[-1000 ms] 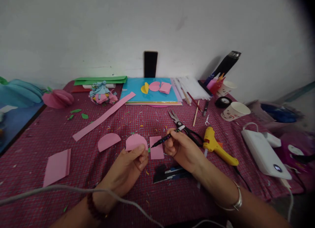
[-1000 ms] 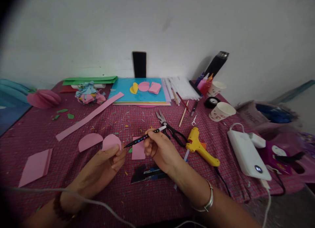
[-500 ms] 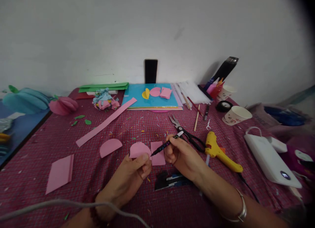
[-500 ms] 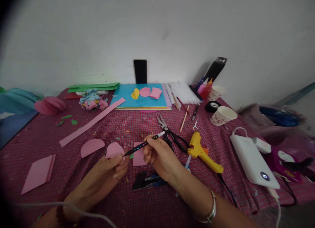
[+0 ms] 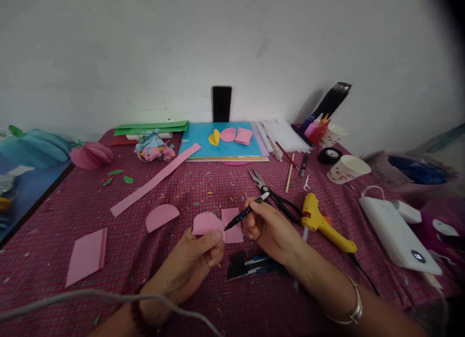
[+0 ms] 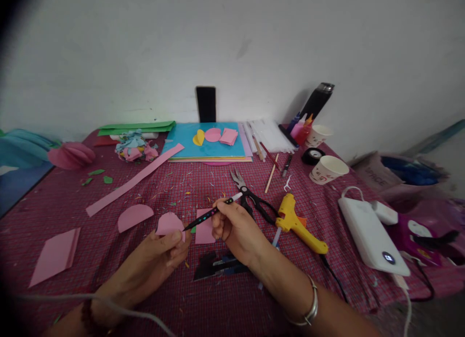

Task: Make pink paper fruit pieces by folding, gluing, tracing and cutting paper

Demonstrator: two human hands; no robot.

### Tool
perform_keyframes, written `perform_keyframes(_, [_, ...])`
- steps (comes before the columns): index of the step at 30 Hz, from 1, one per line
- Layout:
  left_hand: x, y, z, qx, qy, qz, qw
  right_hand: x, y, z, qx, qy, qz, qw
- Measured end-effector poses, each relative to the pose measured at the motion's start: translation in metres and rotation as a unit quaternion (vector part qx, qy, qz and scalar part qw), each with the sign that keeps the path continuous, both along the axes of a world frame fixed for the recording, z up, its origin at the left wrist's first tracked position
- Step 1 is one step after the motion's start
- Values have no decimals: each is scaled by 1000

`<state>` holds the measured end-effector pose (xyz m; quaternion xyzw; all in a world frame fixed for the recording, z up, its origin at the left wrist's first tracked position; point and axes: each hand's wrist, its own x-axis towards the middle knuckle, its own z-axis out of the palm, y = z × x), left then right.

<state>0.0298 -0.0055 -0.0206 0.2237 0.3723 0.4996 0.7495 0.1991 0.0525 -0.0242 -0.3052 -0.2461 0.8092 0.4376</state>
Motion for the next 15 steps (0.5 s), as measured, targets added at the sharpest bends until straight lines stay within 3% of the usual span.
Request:
perform_keyframes(4, [-1,-1,-2,-9,-8,6,1000,1,1,0,-5,1,8,1000])
perform_keyframes(9, [0,-3,5,19,33,-50,998,3,2,2,-14,12,2,1000])
perform_keyframes(15, [3,-1,6,23,56,-54,997,6,3,5,-8,12,0,1000])
